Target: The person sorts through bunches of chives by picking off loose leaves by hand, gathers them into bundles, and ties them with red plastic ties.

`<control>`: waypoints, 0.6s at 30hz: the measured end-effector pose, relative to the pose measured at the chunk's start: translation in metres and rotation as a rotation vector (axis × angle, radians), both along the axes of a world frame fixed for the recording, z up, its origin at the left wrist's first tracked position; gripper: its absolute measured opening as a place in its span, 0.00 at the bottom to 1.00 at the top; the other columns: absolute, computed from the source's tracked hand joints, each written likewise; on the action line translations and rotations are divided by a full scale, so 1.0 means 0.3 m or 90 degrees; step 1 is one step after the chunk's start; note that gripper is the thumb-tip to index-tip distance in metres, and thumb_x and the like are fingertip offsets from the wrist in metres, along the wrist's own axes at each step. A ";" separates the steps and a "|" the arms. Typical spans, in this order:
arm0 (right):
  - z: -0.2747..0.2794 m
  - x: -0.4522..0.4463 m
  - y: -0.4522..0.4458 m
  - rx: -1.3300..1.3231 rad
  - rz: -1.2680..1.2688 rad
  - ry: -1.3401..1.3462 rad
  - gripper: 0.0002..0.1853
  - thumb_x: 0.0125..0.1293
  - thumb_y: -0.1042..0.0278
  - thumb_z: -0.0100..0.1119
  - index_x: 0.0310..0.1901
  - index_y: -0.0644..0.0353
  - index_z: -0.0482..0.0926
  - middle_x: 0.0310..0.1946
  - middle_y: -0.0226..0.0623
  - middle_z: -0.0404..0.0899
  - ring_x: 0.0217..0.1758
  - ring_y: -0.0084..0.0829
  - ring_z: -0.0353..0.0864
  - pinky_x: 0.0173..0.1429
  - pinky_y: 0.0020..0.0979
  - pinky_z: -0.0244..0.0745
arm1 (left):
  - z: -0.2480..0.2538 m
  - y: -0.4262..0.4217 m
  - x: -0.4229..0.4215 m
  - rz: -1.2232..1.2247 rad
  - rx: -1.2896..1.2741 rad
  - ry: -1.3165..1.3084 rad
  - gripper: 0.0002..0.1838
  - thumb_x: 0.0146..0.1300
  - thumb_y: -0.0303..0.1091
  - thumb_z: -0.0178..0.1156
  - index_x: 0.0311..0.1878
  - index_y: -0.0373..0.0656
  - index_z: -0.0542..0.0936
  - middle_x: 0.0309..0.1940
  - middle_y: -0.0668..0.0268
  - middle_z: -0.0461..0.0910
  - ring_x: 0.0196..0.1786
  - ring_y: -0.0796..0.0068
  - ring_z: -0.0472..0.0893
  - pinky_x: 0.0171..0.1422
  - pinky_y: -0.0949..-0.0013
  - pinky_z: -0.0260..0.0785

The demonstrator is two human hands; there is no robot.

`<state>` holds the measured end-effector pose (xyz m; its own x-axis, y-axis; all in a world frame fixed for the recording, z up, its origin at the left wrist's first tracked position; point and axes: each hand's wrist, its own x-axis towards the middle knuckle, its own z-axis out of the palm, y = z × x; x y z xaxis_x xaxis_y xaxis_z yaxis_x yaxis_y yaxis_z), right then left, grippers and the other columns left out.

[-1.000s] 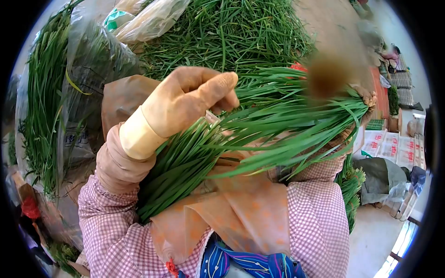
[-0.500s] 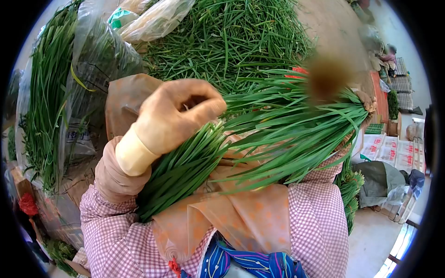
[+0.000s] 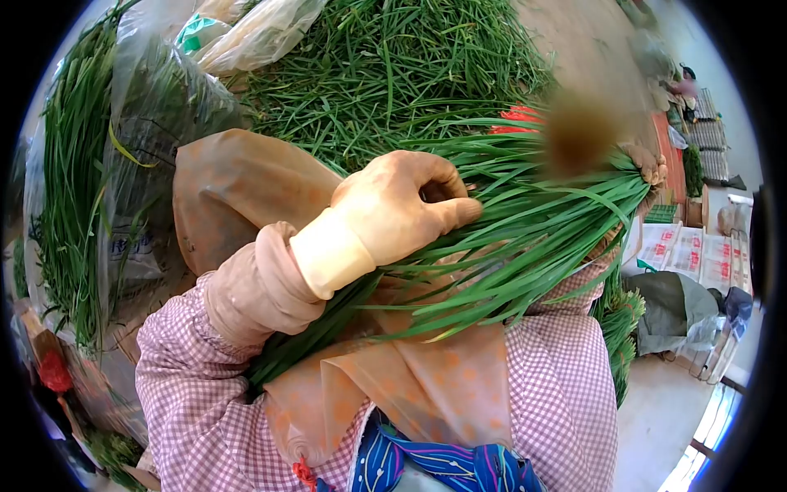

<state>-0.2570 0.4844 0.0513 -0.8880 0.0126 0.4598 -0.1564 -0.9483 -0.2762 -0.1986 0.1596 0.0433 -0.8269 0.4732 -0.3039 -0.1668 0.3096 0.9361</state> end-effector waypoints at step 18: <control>-0.071 -0.030 -0.095 0.073 -0.066 -0.032 0.03 0.63 0.72 0.57 0.36 0.60 0.79 0.23 0.19 0.73 0.29 0.14 0.70 0.41 0.20 0.64 | 0.016 -0.130 -0.001 0.115 0.245 -0.138 0.11 0.66 0.38 0.59 0.34 0.40 0.81 0.25 0.70 0.79 0.27 0.85 0.75 0.29 0.83 0.64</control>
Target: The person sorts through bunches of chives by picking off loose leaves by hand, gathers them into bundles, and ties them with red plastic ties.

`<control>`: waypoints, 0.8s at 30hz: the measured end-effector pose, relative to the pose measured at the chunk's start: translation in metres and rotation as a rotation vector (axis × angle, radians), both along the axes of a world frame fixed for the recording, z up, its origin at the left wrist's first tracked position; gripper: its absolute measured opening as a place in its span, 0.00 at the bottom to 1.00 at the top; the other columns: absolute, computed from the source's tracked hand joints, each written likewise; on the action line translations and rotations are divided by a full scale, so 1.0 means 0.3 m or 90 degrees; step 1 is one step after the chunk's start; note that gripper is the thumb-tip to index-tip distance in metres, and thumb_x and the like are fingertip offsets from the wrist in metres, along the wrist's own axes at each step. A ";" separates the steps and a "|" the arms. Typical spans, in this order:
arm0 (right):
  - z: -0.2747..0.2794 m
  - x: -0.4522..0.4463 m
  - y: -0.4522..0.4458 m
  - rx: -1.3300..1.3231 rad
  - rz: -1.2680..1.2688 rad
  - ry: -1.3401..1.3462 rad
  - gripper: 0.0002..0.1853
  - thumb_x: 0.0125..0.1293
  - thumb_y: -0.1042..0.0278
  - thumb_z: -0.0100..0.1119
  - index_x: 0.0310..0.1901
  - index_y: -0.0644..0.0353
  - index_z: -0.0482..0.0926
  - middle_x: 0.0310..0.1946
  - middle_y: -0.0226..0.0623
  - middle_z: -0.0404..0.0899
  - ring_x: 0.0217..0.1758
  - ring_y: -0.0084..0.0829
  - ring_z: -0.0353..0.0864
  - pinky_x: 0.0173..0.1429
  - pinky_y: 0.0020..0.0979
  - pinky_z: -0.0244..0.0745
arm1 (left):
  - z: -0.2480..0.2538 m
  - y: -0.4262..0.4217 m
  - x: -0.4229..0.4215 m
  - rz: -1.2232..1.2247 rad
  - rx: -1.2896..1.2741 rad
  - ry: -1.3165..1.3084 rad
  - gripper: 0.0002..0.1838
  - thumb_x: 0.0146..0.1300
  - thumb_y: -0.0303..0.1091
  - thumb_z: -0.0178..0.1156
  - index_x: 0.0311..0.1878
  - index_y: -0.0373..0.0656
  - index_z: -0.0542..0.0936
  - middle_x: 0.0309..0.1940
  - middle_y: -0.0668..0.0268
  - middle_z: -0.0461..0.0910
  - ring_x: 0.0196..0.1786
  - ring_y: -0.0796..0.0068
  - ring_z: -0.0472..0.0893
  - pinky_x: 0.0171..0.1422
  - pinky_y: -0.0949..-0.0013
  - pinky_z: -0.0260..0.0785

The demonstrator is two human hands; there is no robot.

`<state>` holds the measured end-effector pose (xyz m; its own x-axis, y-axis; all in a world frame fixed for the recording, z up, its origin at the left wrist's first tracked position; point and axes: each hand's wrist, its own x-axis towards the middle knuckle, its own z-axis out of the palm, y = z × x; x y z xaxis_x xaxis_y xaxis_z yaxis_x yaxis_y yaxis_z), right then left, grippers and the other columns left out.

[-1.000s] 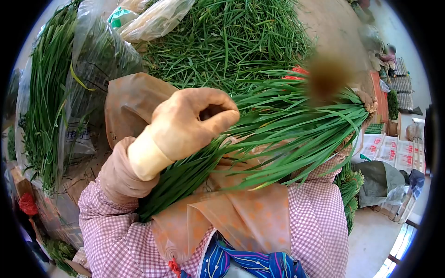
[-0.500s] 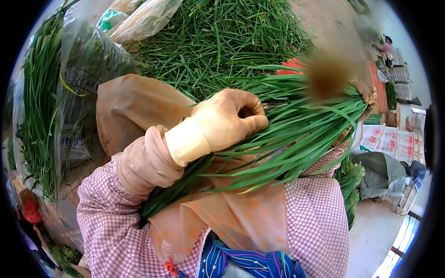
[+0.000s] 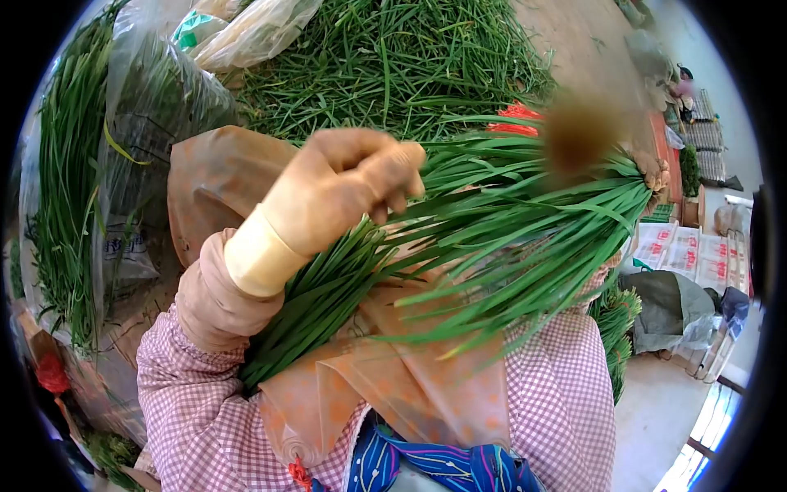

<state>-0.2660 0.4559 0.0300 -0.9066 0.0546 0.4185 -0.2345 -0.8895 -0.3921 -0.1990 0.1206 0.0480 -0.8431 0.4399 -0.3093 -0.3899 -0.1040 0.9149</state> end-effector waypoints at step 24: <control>-0.025 -0.026 0.274 0.075 0.030 0.040 0.08 0.67 0.66 0.52 0.29 0.53 0.74 0.23 0.21 0.73 0.30 0.19 0.73 0.47 0.31 0.71 | -0.078 0.013 -0.067 0.090 0.218 -0.007 0.11 0.65 0.41 0.61 0.34 0.43 0.78 0.23 0.76 0.71 0.25 0.86 0.68 0.29 0.81 0.61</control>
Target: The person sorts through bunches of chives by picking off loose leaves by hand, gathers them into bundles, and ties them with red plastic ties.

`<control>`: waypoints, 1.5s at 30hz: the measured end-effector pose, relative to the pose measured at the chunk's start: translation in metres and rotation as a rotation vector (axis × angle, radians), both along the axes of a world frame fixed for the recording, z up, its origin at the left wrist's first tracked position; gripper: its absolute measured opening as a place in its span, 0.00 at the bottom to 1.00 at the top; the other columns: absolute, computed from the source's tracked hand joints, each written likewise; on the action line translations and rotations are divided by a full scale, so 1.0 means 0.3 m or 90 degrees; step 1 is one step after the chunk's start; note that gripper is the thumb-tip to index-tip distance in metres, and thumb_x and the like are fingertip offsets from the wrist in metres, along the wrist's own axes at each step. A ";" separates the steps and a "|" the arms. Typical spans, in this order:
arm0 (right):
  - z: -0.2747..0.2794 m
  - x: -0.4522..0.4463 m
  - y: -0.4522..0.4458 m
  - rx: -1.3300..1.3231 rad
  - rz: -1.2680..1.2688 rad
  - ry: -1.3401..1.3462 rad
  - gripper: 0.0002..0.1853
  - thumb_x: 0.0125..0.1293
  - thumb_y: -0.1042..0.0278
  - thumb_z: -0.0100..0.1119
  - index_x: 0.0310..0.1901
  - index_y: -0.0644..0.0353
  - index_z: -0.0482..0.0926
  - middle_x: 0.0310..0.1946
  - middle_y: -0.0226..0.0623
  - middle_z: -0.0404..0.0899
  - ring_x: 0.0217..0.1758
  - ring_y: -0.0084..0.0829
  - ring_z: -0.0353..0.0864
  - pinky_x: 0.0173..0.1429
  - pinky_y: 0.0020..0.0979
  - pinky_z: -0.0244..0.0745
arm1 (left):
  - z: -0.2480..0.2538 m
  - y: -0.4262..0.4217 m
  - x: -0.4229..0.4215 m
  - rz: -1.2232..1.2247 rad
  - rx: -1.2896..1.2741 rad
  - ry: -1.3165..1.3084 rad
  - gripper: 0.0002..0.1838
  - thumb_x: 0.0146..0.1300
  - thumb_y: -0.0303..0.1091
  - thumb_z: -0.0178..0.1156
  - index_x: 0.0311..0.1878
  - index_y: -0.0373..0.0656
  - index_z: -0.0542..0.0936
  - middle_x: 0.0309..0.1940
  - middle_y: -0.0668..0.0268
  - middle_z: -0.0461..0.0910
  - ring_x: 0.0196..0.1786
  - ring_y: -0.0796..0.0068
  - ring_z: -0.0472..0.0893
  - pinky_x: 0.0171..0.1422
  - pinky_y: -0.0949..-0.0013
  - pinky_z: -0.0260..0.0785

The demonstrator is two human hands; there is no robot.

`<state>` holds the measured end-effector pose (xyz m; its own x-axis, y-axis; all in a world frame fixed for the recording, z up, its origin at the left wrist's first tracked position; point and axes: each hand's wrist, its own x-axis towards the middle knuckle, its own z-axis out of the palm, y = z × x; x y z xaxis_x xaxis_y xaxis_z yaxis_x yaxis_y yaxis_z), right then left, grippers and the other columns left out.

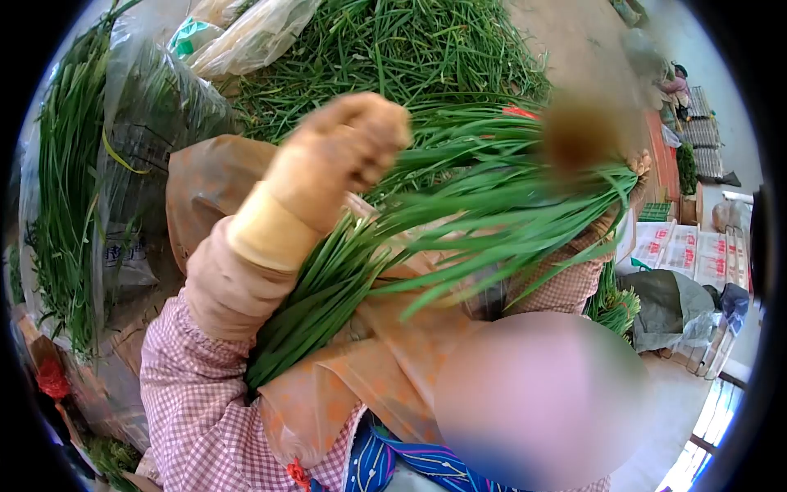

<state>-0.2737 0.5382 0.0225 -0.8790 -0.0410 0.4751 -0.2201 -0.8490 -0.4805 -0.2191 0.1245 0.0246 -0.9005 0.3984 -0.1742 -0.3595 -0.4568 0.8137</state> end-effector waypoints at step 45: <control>0.070 0.220 -0.885 0.545 0.154 -0.057 0.24 0.58 0.64 0.70 0.54 0.62 0.74 0.46 0.35 0.79 0.47 0.27 0.77 0.52 0.32 0.75 | 0.038 -0.066 0.135 -0.177 0.023 -0.037 0.33 0.45 0.33 0.67 0.59 0.38 0.73 0.42 0.57 0.80 0.42 0.67 0.81 0.45 0.67 0.76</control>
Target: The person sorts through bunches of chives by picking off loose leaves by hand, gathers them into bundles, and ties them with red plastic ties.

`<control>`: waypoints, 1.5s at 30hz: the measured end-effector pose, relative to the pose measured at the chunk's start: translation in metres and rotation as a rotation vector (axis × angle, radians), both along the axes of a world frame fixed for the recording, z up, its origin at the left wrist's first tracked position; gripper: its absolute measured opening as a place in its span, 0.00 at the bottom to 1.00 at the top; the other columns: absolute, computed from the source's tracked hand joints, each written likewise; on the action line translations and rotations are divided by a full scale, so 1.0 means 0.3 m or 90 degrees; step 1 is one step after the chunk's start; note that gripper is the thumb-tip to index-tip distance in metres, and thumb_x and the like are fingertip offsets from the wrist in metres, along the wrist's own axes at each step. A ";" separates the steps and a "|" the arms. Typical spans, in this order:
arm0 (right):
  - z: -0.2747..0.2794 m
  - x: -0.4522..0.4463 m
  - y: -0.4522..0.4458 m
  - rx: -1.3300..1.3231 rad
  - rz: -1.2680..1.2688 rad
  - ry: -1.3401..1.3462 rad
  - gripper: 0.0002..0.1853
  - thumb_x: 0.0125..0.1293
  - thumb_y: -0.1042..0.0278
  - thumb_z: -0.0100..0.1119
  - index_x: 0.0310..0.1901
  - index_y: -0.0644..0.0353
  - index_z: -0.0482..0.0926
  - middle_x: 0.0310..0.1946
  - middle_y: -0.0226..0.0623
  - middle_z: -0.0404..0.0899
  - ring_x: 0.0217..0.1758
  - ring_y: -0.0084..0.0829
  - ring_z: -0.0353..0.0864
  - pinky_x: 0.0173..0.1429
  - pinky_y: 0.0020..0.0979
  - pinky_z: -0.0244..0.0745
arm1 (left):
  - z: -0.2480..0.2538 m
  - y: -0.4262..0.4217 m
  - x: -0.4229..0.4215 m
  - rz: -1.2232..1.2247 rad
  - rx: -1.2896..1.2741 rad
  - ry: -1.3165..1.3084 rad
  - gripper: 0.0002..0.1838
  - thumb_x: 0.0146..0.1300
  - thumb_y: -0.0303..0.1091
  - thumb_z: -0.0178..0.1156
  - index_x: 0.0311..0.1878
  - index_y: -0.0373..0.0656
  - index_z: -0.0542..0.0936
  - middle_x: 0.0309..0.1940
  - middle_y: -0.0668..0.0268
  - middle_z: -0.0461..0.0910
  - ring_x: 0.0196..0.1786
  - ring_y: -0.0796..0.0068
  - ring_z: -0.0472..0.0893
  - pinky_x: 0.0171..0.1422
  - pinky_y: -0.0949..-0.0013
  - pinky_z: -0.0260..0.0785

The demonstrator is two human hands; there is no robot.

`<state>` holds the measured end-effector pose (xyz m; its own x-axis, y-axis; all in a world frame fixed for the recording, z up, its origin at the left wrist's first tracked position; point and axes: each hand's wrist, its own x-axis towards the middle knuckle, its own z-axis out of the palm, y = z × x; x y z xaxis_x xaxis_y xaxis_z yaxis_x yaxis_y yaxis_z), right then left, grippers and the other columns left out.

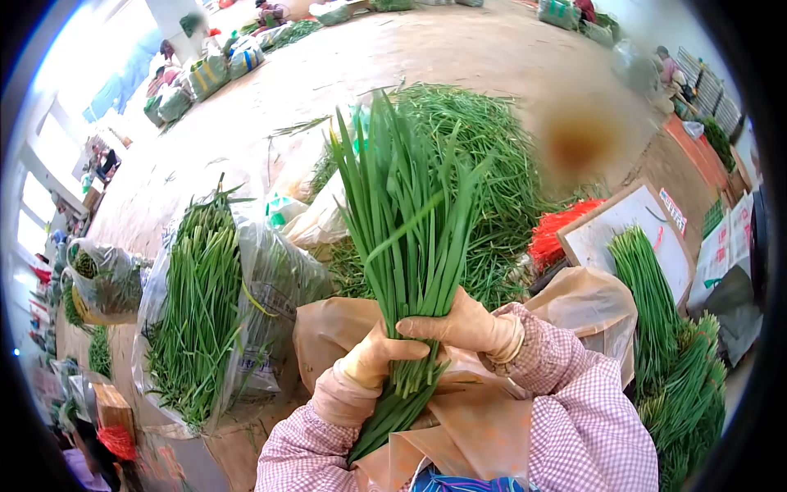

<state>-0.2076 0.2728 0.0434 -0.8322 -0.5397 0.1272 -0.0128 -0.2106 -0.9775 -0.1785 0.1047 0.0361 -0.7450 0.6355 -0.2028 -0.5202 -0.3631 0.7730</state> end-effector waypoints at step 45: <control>0.083 -0.060 0.151 0.110 -0.164 -0.150 0.08 0.60 0.75 0.65 0.39 0.65 0.78 0.25 0.23 0.76 0.27 0.14 0.72 0.31 0.19 0.68 | 0.052 0.090 -0.001 0.055 0.012 -0.211 0.26 0.56 0.34 0.62 0.59 0.39 0.72 0.43 0.67 0.78 0.42 0.76 0.78 0.45 0.74 0.73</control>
<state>-0.2256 0.3182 0.0683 -0.9389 -0.3057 -0.1579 0.1849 -0.0613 -0.9808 -0.1790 0.1316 0.0517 -0.6917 0.5790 -0.4316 -0.7086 -0.4288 0.5604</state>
